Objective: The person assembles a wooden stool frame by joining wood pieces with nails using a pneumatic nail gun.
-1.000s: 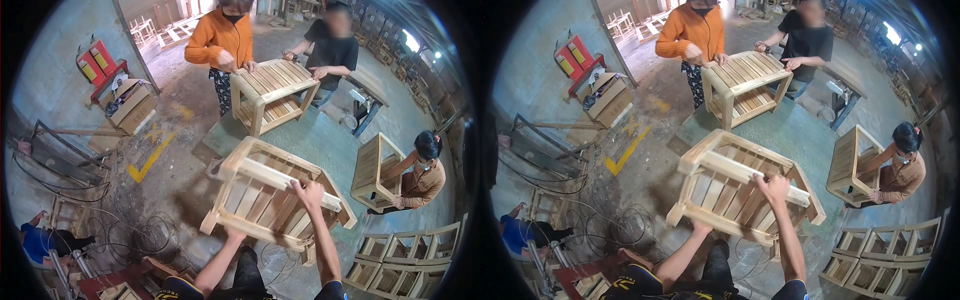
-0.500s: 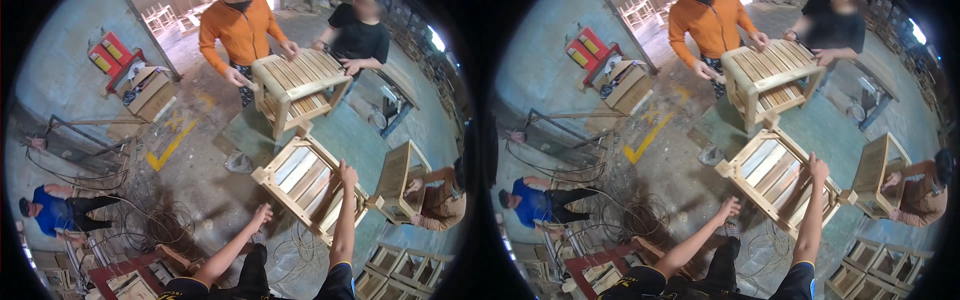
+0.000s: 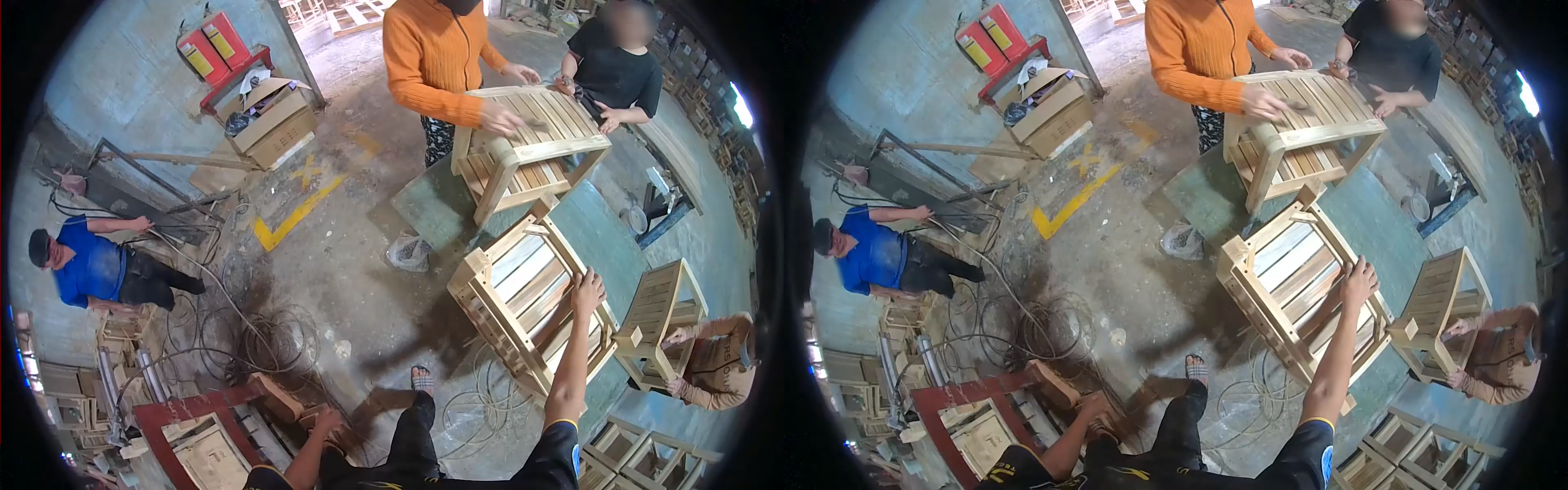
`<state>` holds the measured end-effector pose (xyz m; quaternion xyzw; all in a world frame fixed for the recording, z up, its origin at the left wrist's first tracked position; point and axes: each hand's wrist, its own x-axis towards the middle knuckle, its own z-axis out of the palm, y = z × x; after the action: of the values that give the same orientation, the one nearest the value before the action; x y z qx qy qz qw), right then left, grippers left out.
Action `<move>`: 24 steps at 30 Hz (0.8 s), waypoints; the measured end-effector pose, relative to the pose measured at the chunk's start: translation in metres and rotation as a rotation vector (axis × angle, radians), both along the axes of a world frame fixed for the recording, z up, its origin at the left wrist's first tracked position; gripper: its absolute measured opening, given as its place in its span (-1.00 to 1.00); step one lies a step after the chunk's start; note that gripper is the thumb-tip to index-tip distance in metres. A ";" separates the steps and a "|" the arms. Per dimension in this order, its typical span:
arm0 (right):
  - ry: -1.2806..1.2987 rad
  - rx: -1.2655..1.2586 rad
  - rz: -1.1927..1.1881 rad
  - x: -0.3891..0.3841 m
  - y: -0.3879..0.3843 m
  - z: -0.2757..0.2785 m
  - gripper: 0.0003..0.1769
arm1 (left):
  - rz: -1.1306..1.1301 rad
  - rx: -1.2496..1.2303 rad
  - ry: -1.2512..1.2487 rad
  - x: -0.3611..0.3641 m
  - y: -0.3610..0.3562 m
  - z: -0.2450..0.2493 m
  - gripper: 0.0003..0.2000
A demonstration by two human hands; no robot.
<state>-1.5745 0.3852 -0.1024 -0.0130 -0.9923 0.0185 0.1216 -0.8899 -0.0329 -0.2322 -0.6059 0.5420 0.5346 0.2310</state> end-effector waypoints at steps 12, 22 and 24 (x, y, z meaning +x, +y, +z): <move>0.086 -0.364 0.701 -0.041 -0.226 0.104 -0.35 | -0.012 0.214 0.073 -0.040 0.044 0.068 -0.66; -0.059 -0.107 0.511 -0.121 -0.313 0.087 0.06 | 0.151 0.120 0.134 -0.080 0.014 0.074 -0.66; -0.106 -0.103 0.523 -0.129 -0.313 0.090 0.07 | 0.129 0.133 0.082 -0.055 0.008 0.055 -0.63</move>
<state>-1.7033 0.0724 -0.0126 0.2367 -0.9647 0.0990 0.0597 -0.9448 -0.0244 -0.1768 -0.6005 0.4740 0.6076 0.2132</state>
